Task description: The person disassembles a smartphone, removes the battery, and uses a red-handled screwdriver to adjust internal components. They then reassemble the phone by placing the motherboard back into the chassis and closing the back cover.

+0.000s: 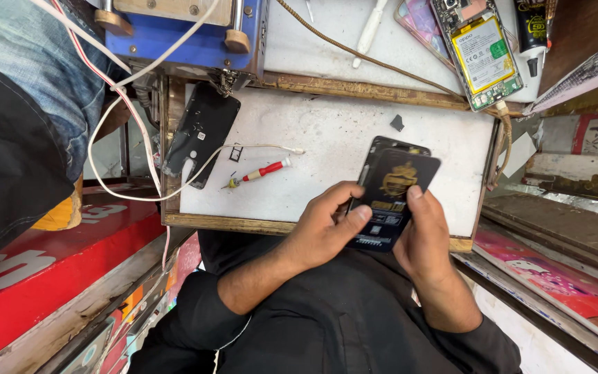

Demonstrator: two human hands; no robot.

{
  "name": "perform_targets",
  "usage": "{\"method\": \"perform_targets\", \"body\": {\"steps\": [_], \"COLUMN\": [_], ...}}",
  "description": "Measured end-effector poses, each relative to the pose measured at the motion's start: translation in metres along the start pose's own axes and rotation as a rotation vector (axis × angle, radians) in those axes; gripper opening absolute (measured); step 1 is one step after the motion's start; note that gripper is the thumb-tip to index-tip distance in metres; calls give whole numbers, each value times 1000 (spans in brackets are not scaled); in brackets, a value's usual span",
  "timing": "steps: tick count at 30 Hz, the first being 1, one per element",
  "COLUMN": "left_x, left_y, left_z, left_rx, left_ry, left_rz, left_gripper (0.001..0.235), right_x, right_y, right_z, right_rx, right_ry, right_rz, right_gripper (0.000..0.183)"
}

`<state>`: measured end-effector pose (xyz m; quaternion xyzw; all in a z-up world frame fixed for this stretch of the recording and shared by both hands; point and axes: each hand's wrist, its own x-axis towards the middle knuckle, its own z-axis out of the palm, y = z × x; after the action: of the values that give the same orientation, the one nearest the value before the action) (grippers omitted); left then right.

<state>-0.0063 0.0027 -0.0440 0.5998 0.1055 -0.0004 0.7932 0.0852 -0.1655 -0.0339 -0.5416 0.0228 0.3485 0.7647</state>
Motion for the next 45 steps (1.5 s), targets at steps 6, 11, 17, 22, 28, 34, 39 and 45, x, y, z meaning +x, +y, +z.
{"method": "perform_targets", "body": {"steps": [6, 11, 17, 22, 28, 34, 39, 45], "left_x": [2, 3, 1, 3, 1, 1, 1, 3], "left_y": [-20, -11, -7, -6, 4, 19, 28, 31], "left_z": [-6, -7, -7, -7, -5, 0, 10, 14], "left_rx": [-445, -456, -317, -353, -138, 287, 431, 513], "left_ry": [-44, -44, -31, -31, -84, -98, -57, -65], "left_rz": [-30, -2, 26, -18, 25, 49, 3, -29], "left_gripper": [31, 59, 71, 71, 93, 134, 135, 132], "right_x": [-9, 3, 0, -1, -4, -5, -7, -7], "right_y": [-18, -6, 14, 20, 26, 34, 42, 47], "right_z": [20, 10, -4, -16, -28, -38, -45, -53], "right_rx": [54, 254, 375, 375, 209, 157, 186, 255], "right_ry": [-254, -162, -199, -344, -394, -336, -332, -308], "right_rz": [-164, 49, 44, 22, 10, 29, 13, -13], "right_gripper": [76, 75, 72, 73, 82, 87, 89, 83]}}
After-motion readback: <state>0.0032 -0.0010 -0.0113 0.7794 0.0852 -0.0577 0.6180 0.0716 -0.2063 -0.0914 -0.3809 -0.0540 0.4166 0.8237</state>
